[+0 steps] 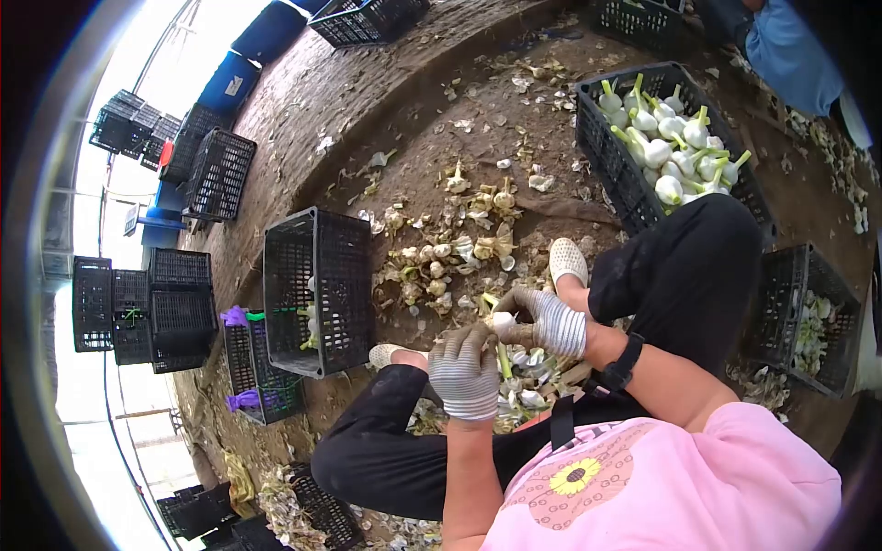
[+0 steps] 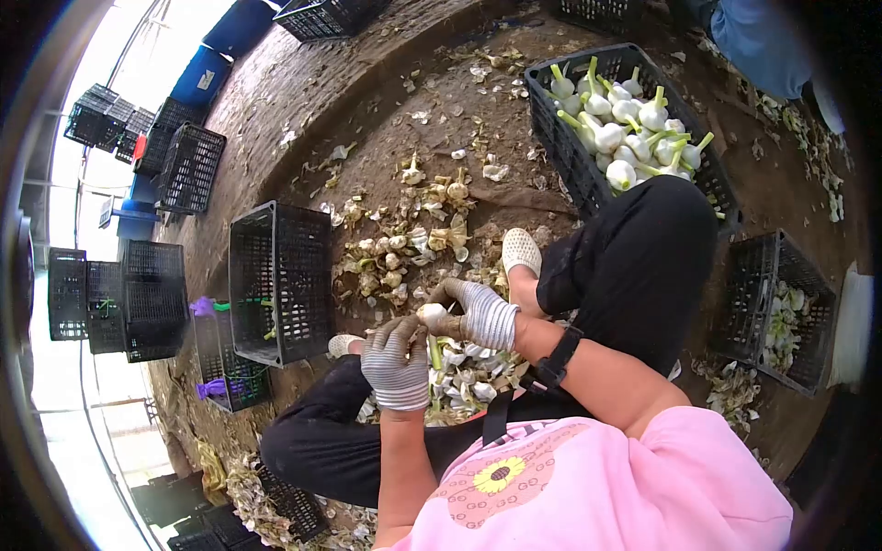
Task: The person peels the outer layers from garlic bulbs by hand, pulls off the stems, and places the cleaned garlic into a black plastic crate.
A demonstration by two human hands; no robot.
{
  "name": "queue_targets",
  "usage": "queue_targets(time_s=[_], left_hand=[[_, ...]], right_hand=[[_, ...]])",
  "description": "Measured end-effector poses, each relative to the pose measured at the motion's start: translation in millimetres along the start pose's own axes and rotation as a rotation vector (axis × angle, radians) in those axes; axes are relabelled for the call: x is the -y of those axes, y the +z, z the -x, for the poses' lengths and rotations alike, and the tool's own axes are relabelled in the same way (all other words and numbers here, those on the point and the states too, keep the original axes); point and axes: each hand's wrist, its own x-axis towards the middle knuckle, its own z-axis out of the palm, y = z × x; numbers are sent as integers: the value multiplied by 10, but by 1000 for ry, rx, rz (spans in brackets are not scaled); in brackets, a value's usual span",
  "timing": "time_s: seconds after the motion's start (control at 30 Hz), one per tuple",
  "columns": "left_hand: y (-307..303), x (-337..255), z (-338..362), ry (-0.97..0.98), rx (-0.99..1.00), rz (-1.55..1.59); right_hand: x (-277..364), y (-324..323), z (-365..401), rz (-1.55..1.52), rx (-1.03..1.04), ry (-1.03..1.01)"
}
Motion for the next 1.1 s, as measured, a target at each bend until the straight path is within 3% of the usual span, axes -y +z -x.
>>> queue_targets(time_s=[0.23,0.27,0.33,0.37,0.47,0.57,0.67,0.7,0.8,0.83,0.93,1.03,1.07,1.1], left_hand=[[126,43,-72,-14,138,-77],[143,78,-76,-278,129,204],[197,225,-42,-805,101,770],[234,384,-9,-777,0,962],[250,604,148,-952,-32,1073],[180,653,290,-921,12,1101],[84,773,341,-1034,51,948],[2,702,278,-978,114,905],[-155,269,104,-672,44,826],[-114,281,134,-613,89,924],[104,117,15,-207,8,550],[131,49,-35,-591,-12,905],[168,211,-21,-501,-27,810],[173,259,-62,-616,-14,817]], right_hand=[[-166,-74,-34,195,-16,-99],[-145,-94,-28,181,-2,-122],[-78,-106,37,-132,82,-130],[-16,-115,56,-286,127,-137],[52,-143,84,-366,220,-99],[6,-137,55,-400,221,-138],[10,-153,41,-458,230,-116],[19,-157,37,-450,228,-107],[-104,-134,-63,-429,248,-178],[-183,-133,-96,-441,290,-196],[-75,-125,-30,-374,290,-106],[47,-194,48,-410,347,-111],[92,-184,80,-407,331,-141],[28,-183,61,-489,319,-149]])
